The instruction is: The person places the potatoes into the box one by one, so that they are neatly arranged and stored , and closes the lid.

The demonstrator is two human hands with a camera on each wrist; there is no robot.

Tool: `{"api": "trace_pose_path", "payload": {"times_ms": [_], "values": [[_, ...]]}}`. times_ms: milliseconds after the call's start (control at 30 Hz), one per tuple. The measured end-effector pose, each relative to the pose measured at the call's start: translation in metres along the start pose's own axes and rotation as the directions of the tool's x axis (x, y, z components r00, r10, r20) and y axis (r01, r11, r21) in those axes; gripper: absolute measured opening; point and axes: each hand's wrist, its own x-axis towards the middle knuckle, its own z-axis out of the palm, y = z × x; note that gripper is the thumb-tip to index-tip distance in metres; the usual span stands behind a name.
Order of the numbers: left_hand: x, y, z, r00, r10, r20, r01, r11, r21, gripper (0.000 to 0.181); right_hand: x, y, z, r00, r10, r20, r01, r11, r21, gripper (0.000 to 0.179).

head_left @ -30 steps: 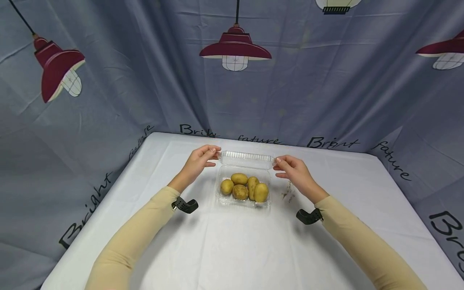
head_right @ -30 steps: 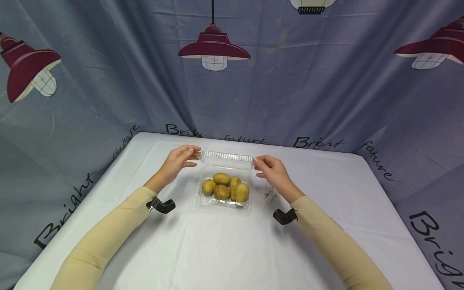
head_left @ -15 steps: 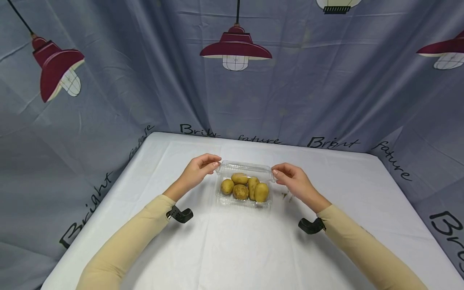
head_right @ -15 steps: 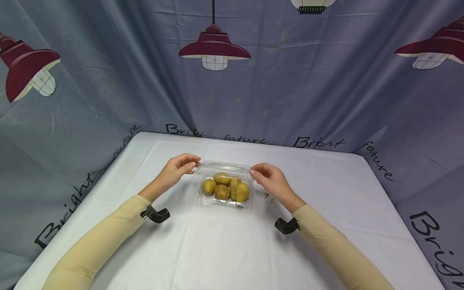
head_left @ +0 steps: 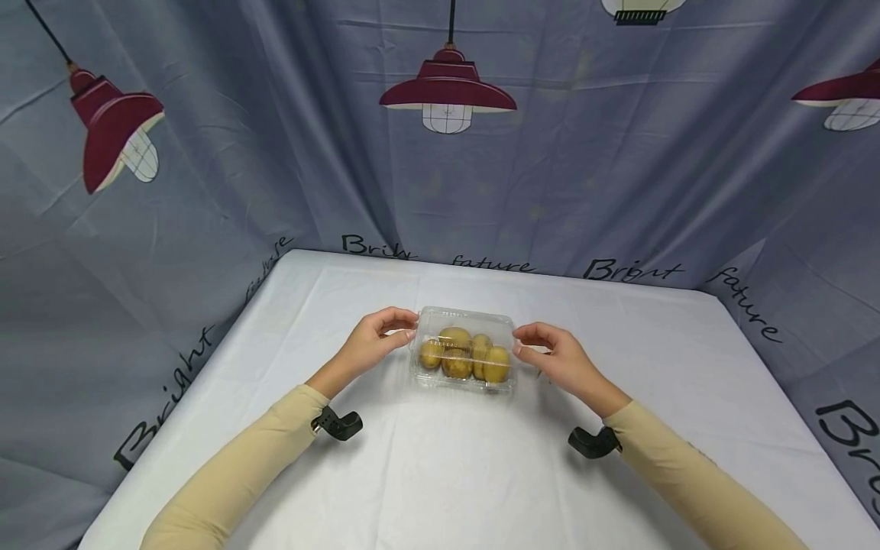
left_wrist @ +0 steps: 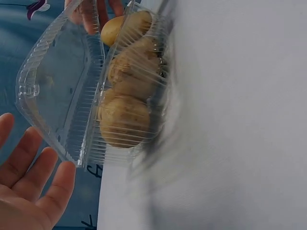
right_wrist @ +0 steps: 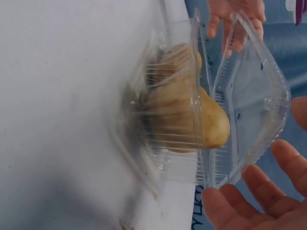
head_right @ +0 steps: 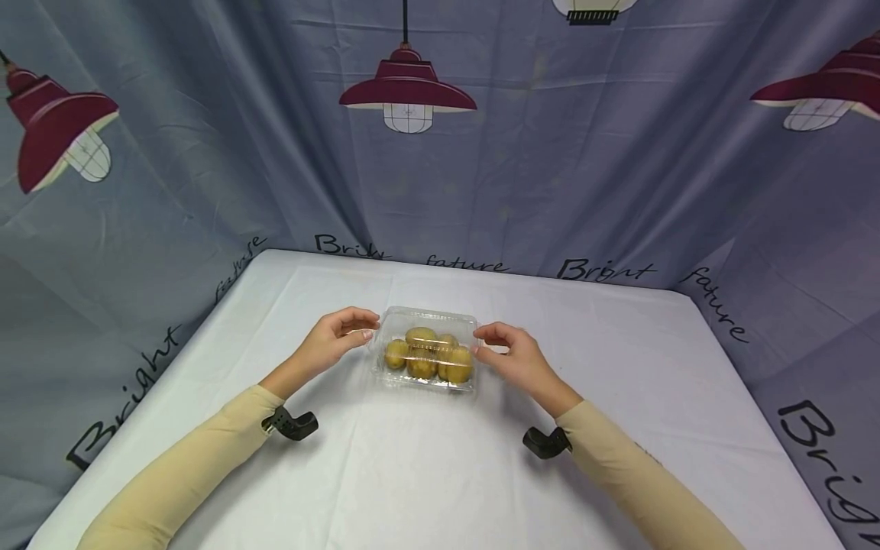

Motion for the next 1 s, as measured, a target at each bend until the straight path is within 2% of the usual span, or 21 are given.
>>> {"api": "trace_pose_path", "payload": {"times_ms": [167, 333, 600, 1000], "values": [[-0.007, -0.003, 0.004, 1.000, -0.012, -0.022, 0.012, 1.000, 0.000, 0.037, -0.002, 0.004, 0.004, 0.999, -0.035, -0.009, 0.035, 0.999, -0.013, 0.034], [-0.015, -0.008, 0.008, 0.999, 0.006, -0.046, -0.006, 1.000, 0.002, 0.036, -0.004, 0.007, 0.007, 0.999, -0.044, -0.007, 0.044, 0.999, -0.001, 0.033], [-0.021, -0.015, 0.016, 0.996, 0.025, -0.090, -0.029, 0.999, -0.044, 0.038, -0.007, 0.011, 0.012, 0.997, -0.070, -0.024, 0.071, 0.997, 0.023, 0.034], [-0.029, -0.019, 0.024, 0.994, -0.002, -0.110, -0.006, 0.998, -0.068, 0.040, -0.012, 0.015, 0.020, 0.995, -0.070, -0.068, 0.074, 0.996, 0.055, 0.038]]}}
